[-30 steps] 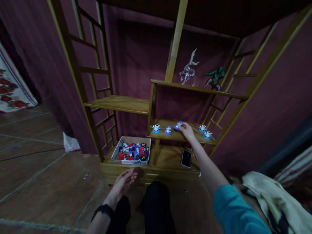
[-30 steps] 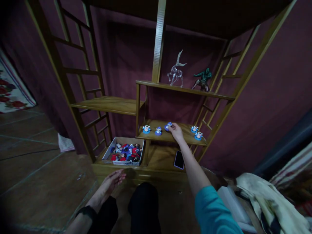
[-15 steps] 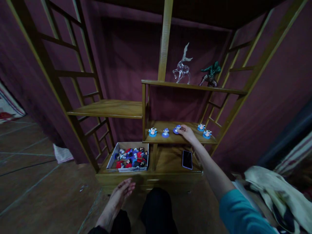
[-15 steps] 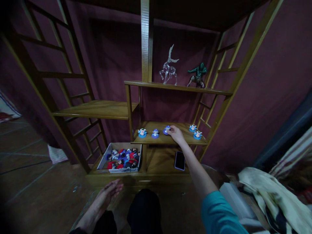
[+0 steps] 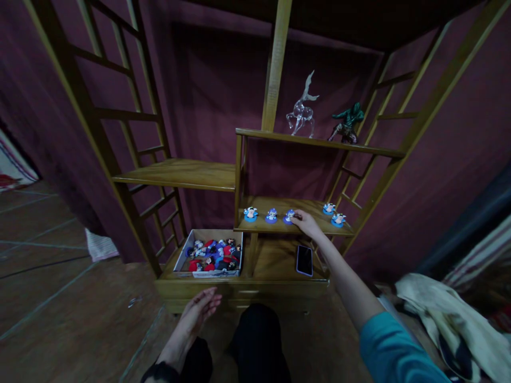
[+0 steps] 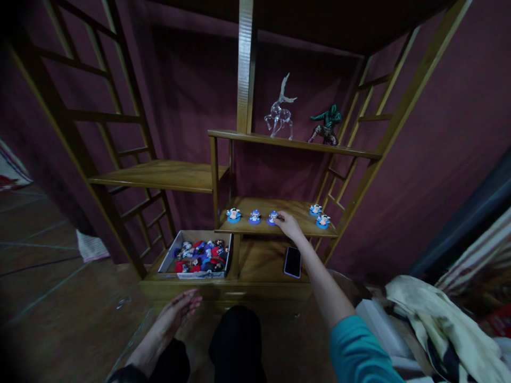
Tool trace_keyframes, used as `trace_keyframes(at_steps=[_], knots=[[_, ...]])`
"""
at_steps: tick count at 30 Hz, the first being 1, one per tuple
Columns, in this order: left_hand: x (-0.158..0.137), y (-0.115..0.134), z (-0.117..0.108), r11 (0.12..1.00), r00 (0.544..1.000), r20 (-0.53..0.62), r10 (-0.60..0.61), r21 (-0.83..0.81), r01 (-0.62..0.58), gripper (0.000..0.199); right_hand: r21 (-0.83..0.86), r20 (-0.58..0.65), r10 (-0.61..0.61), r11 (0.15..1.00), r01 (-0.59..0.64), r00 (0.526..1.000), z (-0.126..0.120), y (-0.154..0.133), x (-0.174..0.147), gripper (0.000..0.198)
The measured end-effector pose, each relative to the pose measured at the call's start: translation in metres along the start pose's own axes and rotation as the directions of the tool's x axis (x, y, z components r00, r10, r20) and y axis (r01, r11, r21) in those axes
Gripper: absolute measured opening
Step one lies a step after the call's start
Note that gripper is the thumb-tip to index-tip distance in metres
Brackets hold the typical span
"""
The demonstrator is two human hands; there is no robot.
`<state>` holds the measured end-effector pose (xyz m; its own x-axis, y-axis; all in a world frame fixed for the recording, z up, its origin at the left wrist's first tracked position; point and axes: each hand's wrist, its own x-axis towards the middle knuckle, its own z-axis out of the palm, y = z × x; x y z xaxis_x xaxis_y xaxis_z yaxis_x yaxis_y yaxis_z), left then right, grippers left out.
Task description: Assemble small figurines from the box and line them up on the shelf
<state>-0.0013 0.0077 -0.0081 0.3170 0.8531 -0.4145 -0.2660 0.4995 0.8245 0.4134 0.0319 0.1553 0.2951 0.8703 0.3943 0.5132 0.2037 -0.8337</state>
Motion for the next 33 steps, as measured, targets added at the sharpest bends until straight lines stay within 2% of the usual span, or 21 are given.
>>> trace_keyframes(at_steps=[6, 10, 12, 14, 16, 17, 19, 21, 23, 24, 27, 30, 33], knots=[[-0.009, 0.006, -0.001, 0.999, 0.998, -0.059, 0.031, -0.023, -0.033, 0.032, -0.161, -0.022, -0.062, 0.985, 0.057, 0.998, 0.000, 0.000, -0.006, 0.021], [-0.017, 0.010, -0.004, 0.995, 0.990, -0.105, 0.094, -0.011, -0.095, 0.035, -0.242, -0.009, -0.108, 0.965, 0.103, 0.994, -0.003, -0.009, -0.014, 0.027], [-0.021, 0.013, -0.009, 0.992, 0.985, -0.121, 0.123, -0.012, -0.126, 0.037, -0.267, -0.083, -0.183, 0.951, 0.155, 0.980, -0.003, -0.018, -0.027, 0.033], [-0.024, 0.015, -0.016, 0.989, 0.981, -0.138, 0.139, -0.025, -0.144, 0.039, -0.329, -0.229, -0.292, 0.921, 0.209, 0.929, 0.002, -0.031, -0.049, 0.031], [-0.024, 0.016, -0.023, 0.986, 0.974, -0.171, 0.149, -0.043, -0.158, 0.038, -0.344, -0.316, -0.332, 0.913, 0.219, 0.889, 0.016, -0.042, -0.078, 0.027], [-0.024, 0.017, -0.027, 0.985, 0.968, -0.200, 0.152, -0.048, -0.164, 0.037, -0.327, -0.335, -0.332, 0.919, 0.222, 0.882, 0.028, -0.046, -0.094, 0.026], [-0.020, 0.021, -0.030, 0.985, 0.950, -0.275, 0.150, -0.040, -0.167, 0.031, -0.256, -0.242, -0.305, 0.936, 0.242, 0.921, 0.060, -0.051, -0.123, 0.022], [-0.012, 0.032, -0.026, 0.986, 0.933, -0.328, 0.148, -0.026, -0.166, 0.026, -0.141, -0.040, -0.257, 0.958, 0.250, 0.965, 0.100, -0.050, -0.142, 0.022], [0.000, 0.050, -0.016, 0.980, 0.944, -0.281, 0.175, -0.041, -0.194, 0.024, -0.030, 0.151, -0.238, 0.969, 0.245, 0.960, 0.143, -0.045, -0.146, 0.023], [0.008, 0.061, -0.009, 0.973, 0.947, -0.253, 0.200, -0.060, -0.221, 0.024, 0.001, 0.225, -0.221, 0.974, 0.227, 0.949, 0.164, -0.040, -0.142, 0.023], [0.037, 0.091, 0.005, 0.949, 0.942, -0.221, 0.251, -0.137, -0.285, 0.023, -0.002, 0.256, -0.133, 0.990, 0.138, 0.958, 0.220, -0.019, -0.116, 0.023], [0.070, 0.104, 0.003, 0.926, 0.917, -0.303, 0.259, -0.192, -0.324, 0.019, -0.047, 0.278, -0.052, 0.997, 0.067, 0.959, 0.267, 0.009, -0.084, 0.024], [0.098, 0.100, -0.014, 0.921, 0.895, -0.416, 0.159, -0.264, -0.286, 0.019, -0.117, 0.257, 0.055, 0.993, -0.026, 0.965, 0.305, 0.038, -0.055, 0.024]])
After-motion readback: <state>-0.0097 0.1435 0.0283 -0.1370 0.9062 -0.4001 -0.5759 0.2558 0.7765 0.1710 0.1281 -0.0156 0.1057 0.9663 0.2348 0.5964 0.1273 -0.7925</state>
